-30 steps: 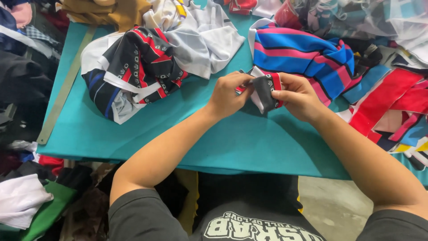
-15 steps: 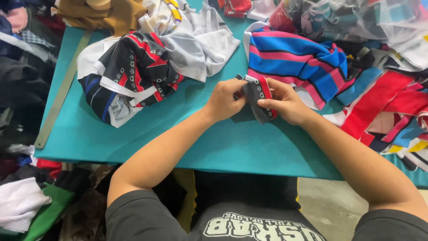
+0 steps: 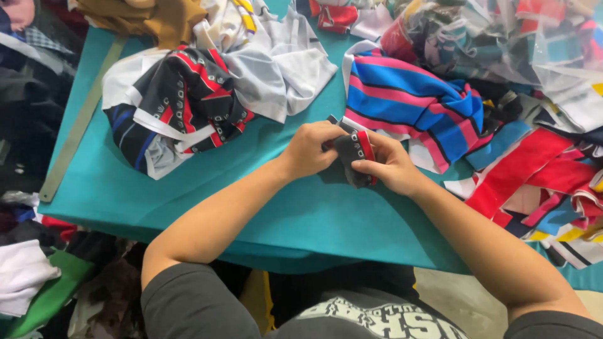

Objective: A person is seen folding and inspecting small patterned fabric strips at a blue work table in a sewing factory.

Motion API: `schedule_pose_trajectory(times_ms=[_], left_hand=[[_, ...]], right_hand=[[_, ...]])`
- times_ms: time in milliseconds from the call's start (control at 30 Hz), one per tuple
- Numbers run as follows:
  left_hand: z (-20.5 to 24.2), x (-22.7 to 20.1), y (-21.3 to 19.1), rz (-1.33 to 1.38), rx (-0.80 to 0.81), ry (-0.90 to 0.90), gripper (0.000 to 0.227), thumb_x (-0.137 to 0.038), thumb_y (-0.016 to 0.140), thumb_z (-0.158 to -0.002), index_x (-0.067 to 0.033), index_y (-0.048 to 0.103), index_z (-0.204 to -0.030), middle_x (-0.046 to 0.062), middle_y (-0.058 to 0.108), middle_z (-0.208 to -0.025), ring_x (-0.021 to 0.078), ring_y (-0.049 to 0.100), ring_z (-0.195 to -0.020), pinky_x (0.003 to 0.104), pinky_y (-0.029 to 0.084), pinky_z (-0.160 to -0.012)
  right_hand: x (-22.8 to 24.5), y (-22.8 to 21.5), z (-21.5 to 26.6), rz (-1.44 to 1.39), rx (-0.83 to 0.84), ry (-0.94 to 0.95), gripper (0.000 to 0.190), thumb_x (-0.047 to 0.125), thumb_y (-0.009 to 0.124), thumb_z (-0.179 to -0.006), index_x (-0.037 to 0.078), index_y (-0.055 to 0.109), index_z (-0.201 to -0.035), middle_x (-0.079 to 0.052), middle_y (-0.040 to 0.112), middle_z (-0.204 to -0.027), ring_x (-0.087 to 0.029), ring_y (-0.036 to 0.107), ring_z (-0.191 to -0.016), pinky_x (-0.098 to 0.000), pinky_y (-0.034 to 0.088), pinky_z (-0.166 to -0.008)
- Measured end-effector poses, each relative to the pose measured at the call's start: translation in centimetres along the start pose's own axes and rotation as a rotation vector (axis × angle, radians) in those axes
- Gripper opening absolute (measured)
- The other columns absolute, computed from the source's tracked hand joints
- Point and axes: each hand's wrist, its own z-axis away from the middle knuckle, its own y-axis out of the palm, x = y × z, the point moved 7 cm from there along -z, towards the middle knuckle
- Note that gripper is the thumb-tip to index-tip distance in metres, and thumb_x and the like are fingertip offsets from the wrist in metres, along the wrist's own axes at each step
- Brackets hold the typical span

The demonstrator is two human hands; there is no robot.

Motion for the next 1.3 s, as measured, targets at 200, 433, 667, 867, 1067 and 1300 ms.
schedule_pose_trajectory(times_ms=[200,433,667,867,1067,1300], left_hand=[[0.7,2.0,0.9,-0.037,0.025,-0.025,0.027,0.005,0.066,-0.072,-0.0115,0.072,-0.093,0.006,0.069,-0.072,0.0253,0.066,-0.072,0.032,0.058,-0.065],[0.6,2.8,0.8,-0.080,0.013,0.031,0.037,0.004,0.066,-0.067,-0.0110,0.071,-0.100,0.010,0.070,-0.081,0.0332,0.069,-0.082,0.041,0.059,-0.073],[0.9,2.5,1.1,0.012,0.023,-0.011,0.040,0.008,0.061,-0.065,-0.0114,0.072,-0.098,0.008,0.071,-0.081,0.0331,0.070,-0.083,0.041,0.058,-0.073],[0.3,0.8,0.8,-0.019,0.038,-0.009,0.047,0.014,0.054,-0.064,-0.0099,0.075,-0.099,0.008,0.071,-0.078,0.0314,0.069,-0.078,0.037,0.058,-0.071],[0.3,0.5,0.8,-0.015,0.030,0.042,0.043,0.014,0.056,-0.064,-0.0092,0.074,-0.094,0.008,0.068,-0.071,0.0286,0.067,-0.072,0.033,0.056,-0.062],[1.0,1.8,0.8,0.019,0.036,0.019,0.040,0.012,0.057,-0.065,-0.0082,0.074,-0.095,0.009,0.068,-0.069,0.0262,0.066,-0.069,0.030,0.057,-0.060]], right_hand=[[-0.9,-0.4,0.2,0.026,0.005,0.001,0.045,-0.004,0.073,-0.088,0.002,0.066,-0.132,-0.016,0.075,-0.088,-0.014,0.069,-0.072,-0.0290,0.058,-0.062],[-0.8,-0.8,-0.8,0.035,-0.028,-0.018,0.042,-0.002,0.076,-0.085,0.006,0.068,-0.126,-0.009,0.071,-0.071,-0.010,0.065,-0.058,-0.0248,0.054,-0.051],[0.0,-0.2,0.1,0.087,-0.030,-0.052,0.041,0.001,0.079,-0.088,0.005,0.069,-0.128,-0.008,0.069,-0.068,-0.007,0.058,-0.058,-0.0249,0.051,-0.051],[-1.3,-0.2,0.8,0.070,-0.041,-0.047,0.037,-0.001,0.077,-0.088,0.007,0.071,-0.123,-0.007,0.069,-0.068,-0.007,0.061,-0.057,-0.0228,0.050,-0.050],[-1.2,-0.2,0.8,0.091,0.003,-0.039,0.044,-0.002,0.073,-0.090,0.006,0.067,-0.133,-0.013,0.069,-0.068,-0.012,0.061,-0.054,-0.0247,0.051,-0.052],[0.6,0.9,0.2,0.115,-0.005,-0.042,0.039,-0.004,0.071,-0.090,0.006,0.069,-0.127,-0.012,0.069,-0.069,-0.011,0.061,-0.055,-0.0260,0.051,-0.051]])
